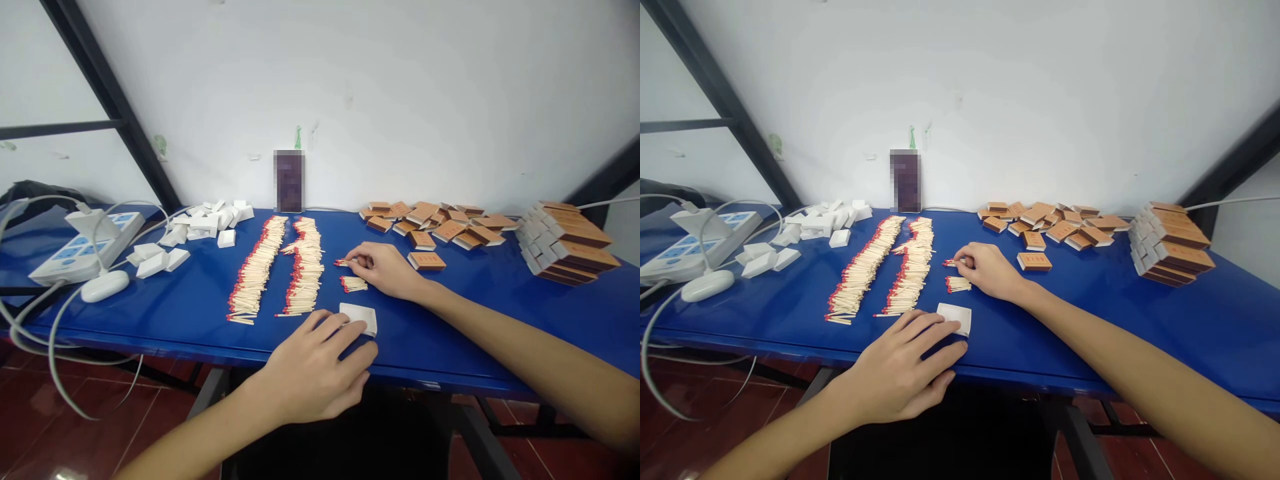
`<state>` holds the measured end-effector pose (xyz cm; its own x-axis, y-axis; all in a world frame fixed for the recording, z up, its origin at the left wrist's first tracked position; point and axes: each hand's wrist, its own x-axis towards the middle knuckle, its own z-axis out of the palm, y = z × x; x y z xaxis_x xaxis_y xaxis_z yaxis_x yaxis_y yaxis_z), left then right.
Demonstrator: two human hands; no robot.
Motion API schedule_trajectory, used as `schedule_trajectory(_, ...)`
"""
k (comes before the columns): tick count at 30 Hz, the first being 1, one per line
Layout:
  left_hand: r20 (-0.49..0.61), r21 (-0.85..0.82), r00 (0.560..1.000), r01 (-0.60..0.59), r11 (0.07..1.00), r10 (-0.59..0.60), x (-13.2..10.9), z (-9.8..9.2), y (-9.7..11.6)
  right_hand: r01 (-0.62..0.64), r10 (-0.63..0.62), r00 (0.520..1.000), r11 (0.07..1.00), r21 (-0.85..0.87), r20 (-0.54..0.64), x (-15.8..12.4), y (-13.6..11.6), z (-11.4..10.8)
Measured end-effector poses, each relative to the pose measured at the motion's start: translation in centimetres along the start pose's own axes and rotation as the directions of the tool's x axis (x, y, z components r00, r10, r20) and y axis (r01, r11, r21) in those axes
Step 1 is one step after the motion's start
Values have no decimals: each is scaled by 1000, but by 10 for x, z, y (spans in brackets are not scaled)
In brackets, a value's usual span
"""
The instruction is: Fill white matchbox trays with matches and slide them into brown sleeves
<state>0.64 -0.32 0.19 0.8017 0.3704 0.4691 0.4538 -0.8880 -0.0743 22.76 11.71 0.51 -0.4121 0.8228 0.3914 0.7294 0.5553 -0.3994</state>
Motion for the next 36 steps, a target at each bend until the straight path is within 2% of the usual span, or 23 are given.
schedule_trajectory(11,-2,-1,1000,-6,1000,6,0,0,0,37,-37,999,999,-3,-36,-2,0,0)
schedule_trajectory(16,-7,5,1000,-4,1000,4,0,0,0,21,-21,1000,1000,12,-10,-2,-1,-3)
schedule_trajectory(24,-6,5,1000,-7,1000,7,0,0,0,-74,68,995,994,78,74,-1,-3,-9)
schedule_trajectory(36,3,-8,1000,-6,1000,6,0,1,0,-38,36,992,999,11,123,1,-2,-9)
